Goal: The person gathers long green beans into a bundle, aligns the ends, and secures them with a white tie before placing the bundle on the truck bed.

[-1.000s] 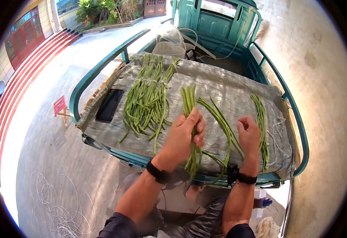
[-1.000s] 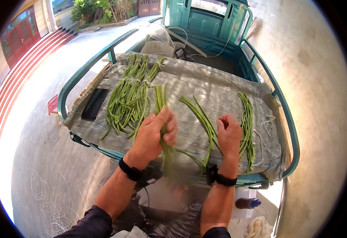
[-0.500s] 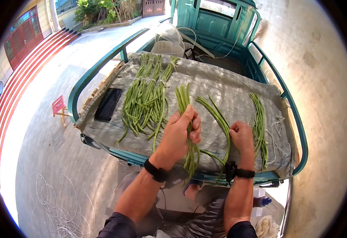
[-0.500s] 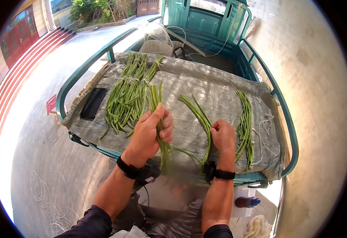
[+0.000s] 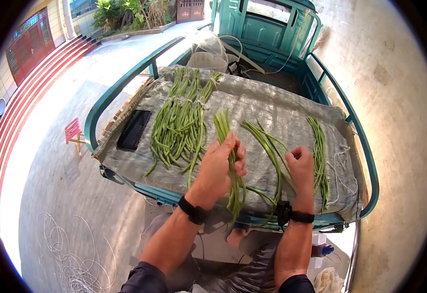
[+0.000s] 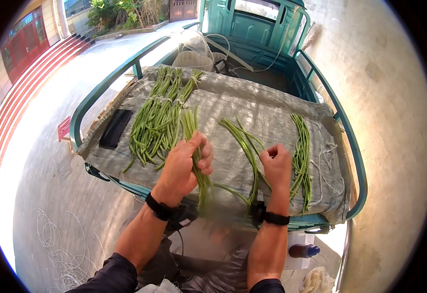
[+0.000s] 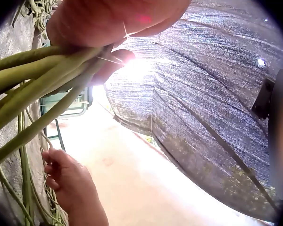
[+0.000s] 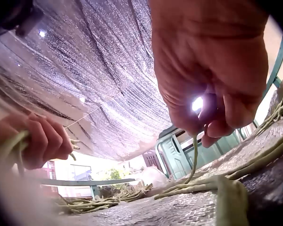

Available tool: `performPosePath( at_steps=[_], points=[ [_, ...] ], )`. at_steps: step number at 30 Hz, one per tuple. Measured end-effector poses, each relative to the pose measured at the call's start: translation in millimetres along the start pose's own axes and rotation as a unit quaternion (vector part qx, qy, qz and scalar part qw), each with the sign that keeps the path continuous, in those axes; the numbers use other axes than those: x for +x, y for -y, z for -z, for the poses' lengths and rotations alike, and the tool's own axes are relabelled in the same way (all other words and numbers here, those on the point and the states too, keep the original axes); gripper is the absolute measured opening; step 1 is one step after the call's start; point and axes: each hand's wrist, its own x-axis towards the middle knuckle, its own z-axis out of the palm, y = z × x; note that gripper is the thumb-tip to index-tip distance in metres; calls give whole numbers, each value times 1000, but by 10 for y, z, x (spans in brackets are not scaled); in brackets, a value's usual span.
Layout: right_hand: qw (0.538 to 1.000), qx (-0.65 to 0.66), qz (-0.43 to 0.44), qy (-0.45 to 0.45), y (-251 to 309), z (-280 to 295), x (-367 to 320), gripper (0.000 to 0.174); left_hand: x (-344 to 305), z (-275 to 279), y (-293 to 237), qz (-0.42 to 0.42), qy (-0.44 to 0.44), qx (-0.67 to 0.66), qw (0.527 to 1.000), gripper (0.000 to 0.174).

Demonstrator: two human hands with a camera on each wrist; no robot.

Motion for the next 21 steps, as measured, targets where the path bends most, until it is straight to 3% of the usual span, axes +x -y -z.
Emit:
performPosePath(
  at_steps=[4, 5, 11, 15, 18, 21],
  points=[
    [964, 248, -95, 21, 550, 141, -80, 19, 5, -1, 54, 24, -35, 13, 999, 29],
    [939, 335, -70, 38, 566, 149, -91, 16, 10, 17, 75, 28, -29, 21, 999, 29],
    [897, 432, 75, 54, 1242, 134, -401, 14, 5, -2, 118, 32, -21, 50, 998, 32],
    [895, 372, 140, 203, 1379, 94, -534, 16, -14, -28, 96, 13, -49, 57, 997, 32],
    [909, 198, 174, 323, 1392, 122, -593, 18, 26, -29, 127, -11, -74, 43, 996, 31],
    [897, 128, 195, 376, 1384, 147, -594, 19, 5, -44, 98, -26, -88, 38, 995, 30]
  ],
)
